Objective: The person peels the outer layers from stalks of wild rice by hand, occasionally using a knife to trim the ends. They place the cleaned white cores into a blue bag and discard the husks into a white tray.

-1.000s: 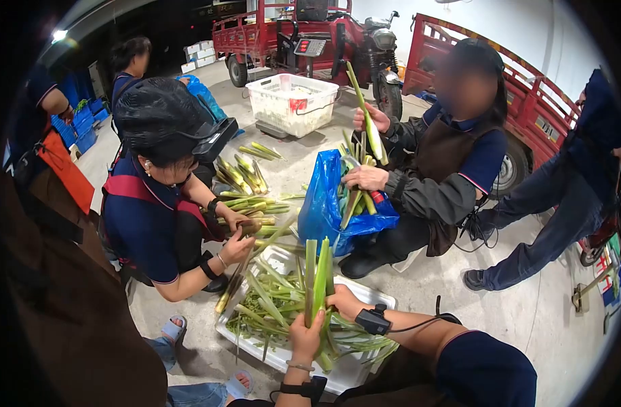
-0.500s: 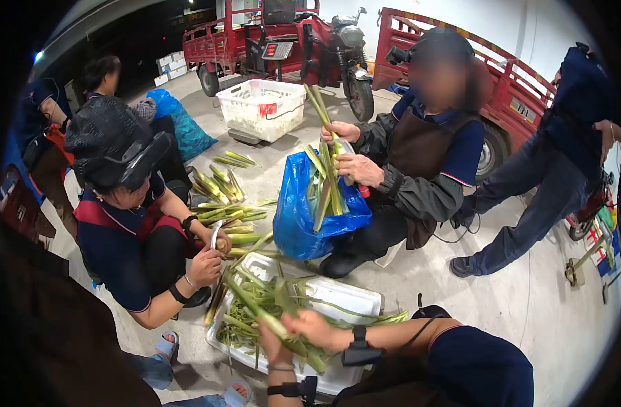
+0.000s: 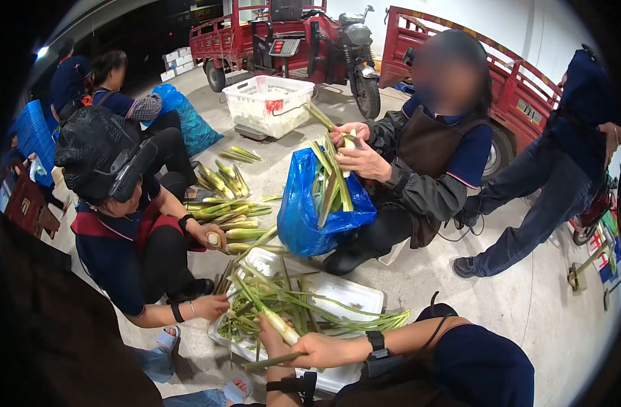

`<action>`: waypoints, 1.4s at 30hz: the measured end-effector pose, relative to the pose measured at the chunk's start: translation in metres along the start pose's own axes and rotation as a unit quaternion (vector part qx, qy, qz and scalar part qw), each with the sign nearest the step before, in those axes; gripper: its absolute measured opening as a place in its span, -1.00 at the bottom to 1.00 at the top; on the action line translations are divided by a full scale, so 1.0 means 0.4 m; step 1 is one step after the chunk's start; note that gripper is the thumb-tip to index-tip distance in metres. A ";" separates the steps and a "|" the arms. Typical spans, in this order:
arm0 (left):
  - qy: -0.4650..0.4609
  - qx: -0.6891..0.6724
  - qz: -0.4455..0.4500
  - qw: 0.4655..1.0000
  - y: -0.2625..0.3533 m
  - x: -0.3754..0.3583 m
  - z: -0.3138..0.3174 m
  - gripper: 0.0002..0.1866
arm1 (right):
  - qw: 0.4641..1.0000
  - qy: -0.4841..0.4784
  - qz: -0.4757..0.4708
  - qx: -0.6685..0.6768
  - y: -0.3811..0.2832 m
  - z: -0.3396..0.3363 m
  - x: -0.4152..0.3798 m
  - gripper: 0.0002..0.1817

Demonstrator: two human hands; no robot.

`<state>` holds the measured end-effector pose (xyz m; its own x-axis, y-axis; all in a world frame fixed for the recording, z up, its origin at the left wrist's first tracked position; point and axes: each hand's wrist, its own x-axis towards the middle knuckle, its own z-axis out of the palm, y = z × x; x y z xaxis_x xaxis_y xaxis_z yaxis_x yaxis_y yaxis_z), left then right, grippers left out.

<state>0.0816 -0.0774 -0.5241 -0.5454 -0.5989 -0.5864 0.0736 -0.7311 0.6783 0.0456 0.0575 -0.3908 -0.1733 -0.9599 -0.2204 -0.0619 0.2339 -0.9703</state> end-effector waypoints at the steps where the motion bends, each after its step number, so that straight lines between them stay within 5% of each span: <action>1: -0.007 -0.007 -0.026 1.000 -0.006 0.005 0.001 -0.53 | 0.999 0.009 -0.010 -0.037 -0.004 0.004 -0.005 -0.69; 10: -0.051 0.017 -0.041 0.998 -0.023 -0.030 0.020 -0.52 | 0.992 0.005 -0.007 -0.125 -0.030 0.013 -0.057 -0.73; 18: -0.096 -0.070 -0.201 0.972 -0.179 0.057 -0.031 -0.54 | 0.992 0.115 0.046 -0.025 -0.013 0.046 -0.127 -0.69; 20: 0.032 -0.078 -0.044 0.995 -0.286 0.195 -0.127 -0.54 | 0.993 0.072 0.073 0.057 -0.037 0.059 -0.147 -0.64; 22: 0.020 -0.158 -0.117 0.980 -0.172 0.177 -0.167 -0.50 | 0.997 0.033 0.043 0.061 -0.075 0.064 -0.175 -0.59; 26: -0.033 0.021 -0.049 0.998 -0.145 0.119 -0.077 -0.47 | 0.970 0.199 0.047 -0.130 0.053 -0.076 -0.087 -0.53; 28: -0.057 0.003 0.032 0.998 -0.158 0.088 -0.042 -0.53 | 0.825 0.373 -0.018 -0.424 0.277 -0.119 0.005 -0.28; 29: -0.062 0.057 0.016 0.996 -0.107 0.018 -0.005 -0.56 | 0.808 0.396 0.024 -0.436 0.266 -0.123 0.022 -0.20; 30: -0.062 0.056 0.015 0.996 -0.098 -0.002 0.003 -0.56 | 0.808 0.395 0.025 -0.437 0.272 -0.123 0.044 -0.20; 32: -0.083 0.107 0.066 0.989 -0.104 -0.015 0.030 -0.56 | 0.943 0.308 0.044 -0.118 0.287 -0.133 0.089 -0.22; 33: -0.098 0.139 0.130 0.977 -0.132 0.010 0.029 -0.58 | 0.951 0.306 0.029 -0.047 0.294 -0.129 0.109 -0.42; 36: -0.178 0.237 0.127 0.947 -0.147 -0.027 0.020 -0.60 | 0.962 0.242 0.112 -0.055 0.329 -0.175 0.118 -0.57; 40: -0.180 0.336 0.165 0.910 -0.114 -0.043 0.029 -0.55 | 0.973 0.224 0.051 0.015 0.336 -0.189 0.118 -0.60; 42: -0.186 0.282 0.120 0.934 -0.086 -0.050 0.046 -0.52 | 0.981 0.192 0.026 -0.008 0.309 -0.209 0.109 -0.62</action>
<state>0.0744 -0.0342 -0.5277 -0.8296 -0.4920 -0.2640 -0.1625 -0.2396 0.9572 -0.0518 0.0575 -0.5120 -0.5335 -0.8184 -0.2134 -0.0583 0.2873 -0.9561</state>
